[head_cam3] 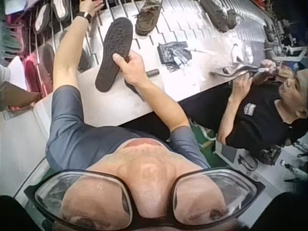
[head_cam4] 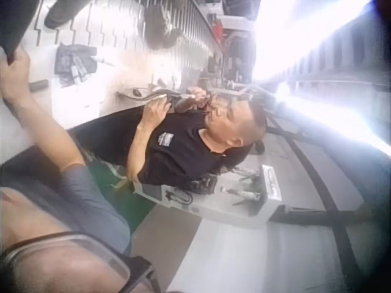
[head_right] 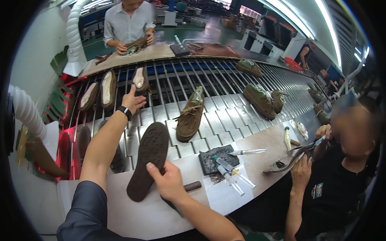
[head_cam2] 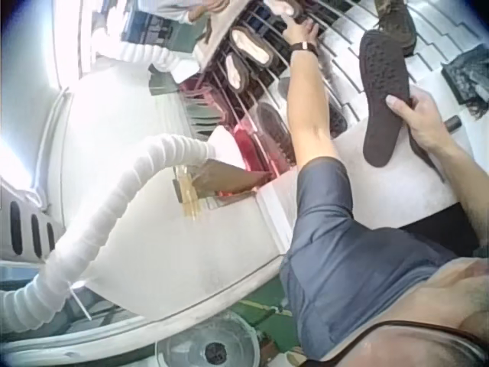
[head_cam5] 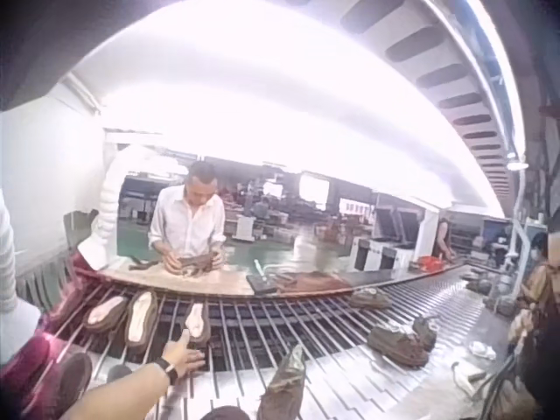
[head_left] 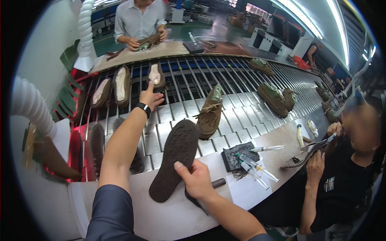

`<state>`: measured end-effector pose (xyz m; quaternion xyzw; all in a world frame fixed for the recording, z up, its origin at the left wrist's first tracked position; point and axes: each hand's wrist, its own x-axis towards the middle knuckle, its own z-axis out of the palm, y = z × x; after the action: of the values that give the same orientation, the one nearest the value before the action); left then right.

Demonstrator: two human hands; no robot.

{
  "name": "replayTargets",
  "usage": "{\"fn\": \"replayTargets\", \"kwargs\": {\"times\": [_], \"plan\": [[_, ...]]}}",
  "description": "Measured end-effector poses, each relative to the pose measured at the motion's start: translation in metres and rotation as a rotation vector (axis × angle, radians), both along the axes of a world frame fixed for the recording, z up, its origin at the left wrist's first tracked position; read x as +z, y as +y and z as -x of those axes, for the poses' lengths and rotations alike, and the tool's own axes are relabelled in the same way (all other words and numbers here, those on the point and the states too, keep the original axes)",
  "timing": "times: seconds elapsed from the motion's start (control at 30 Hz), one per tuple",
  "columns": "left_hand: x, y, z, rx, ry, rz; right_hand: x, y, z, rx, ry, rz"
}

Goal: The person attaches outsoles to shoe uppers by pressing them together by hand and tapping along the edges with a hammer.

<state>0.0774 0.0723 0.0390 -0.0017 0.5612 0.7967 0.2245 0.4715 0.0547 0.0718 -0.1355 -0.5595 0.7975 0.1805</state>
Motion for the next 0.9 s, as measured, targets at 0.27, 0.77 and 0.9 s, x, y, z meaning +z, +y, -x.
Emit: {"fn": "replayTargets", "kwargs": {"times": [0.27, 0.77, 0.9], "plan": [[-0.018, 0.026, 0.021, 0.152, 0.034, -0.15, 0.01, -0.005, -0.006, -0.034, -0.072, -0.807], [0.123, -0.339, -0.325, 0.108, 1.115, 0.579, -0.002, 0.041, -0.04, -0.23, -0.061, -0.786], [0.128, -0.407, -0.435, 0.26, 1.794, 0.966, 0.026, 0.004, -0.073, 0.029, 0.127, 0.105]]}}
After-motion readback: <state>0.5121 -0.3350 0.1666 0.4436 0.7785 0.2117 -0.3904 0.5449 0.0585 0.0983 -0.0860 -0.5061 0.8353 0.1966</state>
